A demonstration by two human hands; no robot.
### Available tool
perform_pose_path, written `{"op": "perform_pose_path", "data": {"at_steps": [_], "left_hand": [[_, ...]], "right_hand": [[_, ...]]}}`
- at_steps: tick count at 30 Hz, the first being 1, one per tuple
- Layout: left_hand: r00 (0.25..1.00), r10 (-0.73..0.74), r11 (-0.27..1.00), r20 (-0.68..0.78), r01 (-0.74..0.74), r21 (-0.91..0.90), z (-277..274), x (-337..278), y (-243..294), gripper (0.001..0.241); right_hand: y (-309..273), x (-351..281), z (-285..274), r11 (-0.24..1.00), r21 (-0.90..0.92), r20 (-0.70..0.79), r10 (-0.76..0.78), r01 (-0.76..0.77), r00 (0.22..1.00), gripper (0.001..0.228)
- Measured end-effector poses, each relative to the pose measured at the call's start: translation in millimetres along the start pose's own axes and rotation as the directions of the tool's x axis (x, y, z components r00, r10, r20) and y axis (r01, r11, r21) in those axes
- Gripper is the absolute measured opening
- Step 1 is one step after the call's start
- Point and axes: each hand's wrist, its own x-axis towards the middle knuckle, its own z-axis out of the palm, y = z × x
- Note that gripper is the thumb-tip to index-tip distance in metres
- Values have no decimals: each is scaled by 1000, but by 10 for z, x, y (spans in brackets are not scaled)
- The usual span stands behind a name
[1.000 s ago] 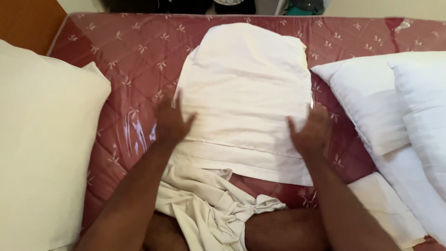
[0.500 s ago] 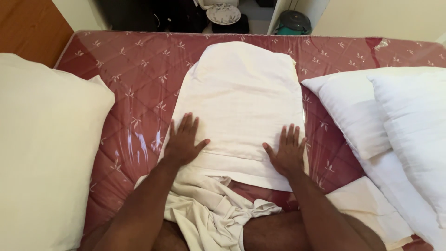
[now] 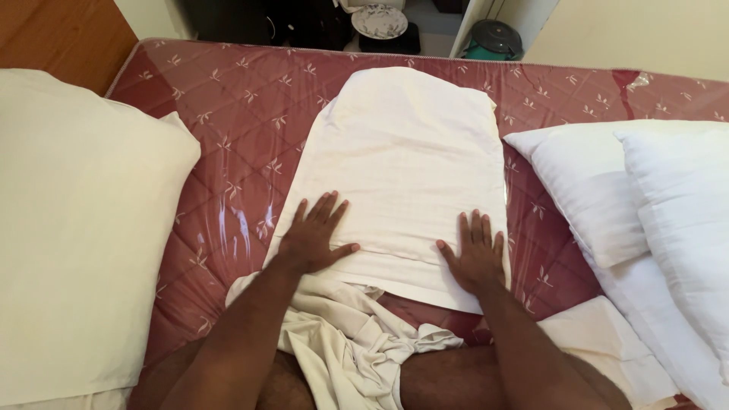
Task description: The person unfolds a white bed sheet on a bed, smooths it out, and then folds it into a compact rectangular shape. The person then places the folded sheet on top of a stack of other folded sheets.
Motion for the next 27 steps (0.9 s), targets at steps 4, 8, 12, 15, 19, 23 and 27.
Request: {"op": "perform_pose_path", "data": {"at_steps": [4, 8, 12, 15, 19, 23, 27], "left_hand": [[999, -46, 999, -3, 46, 23, 6, -98, -154, 101], [988, -128, 992, 82, 127, 13, -263, -132, -268, 106], [924, -277, 954, 263, 297, -40, -167, -135, -736, 105], [895, -412, 881, 170, 439, -176, -192, -189, -917, 84], [753, -600, 763, 269, 640, -88, -529, -258, -803, 68], [548, -596, 578, 587, 800, -160, -464, -259, -784, 53], [514, -556, 456, 654, 846, -277, -355, -196, -940, 46]], "right_hand": [[169, 53, 43, 1000, -11, 42, 17, -17, 999, 91], [487, 141, 15, 996, 66, 130, -61, 52, 990, 88], [726, 100, -268, 962, 270, -1, -47, 46, 999, 68], [1108, 36, -230, 973, 166, 74, 150, -161, 986, 49], [1132, -50, -252, 808, 164, 411, 466, -566, 784, 49], [1033, -161, -346, 524, 121, 680, 575, -843, 455, 52], [957, -182, -487, 592, 86, 711, 527, -802, 465, 46]]}}
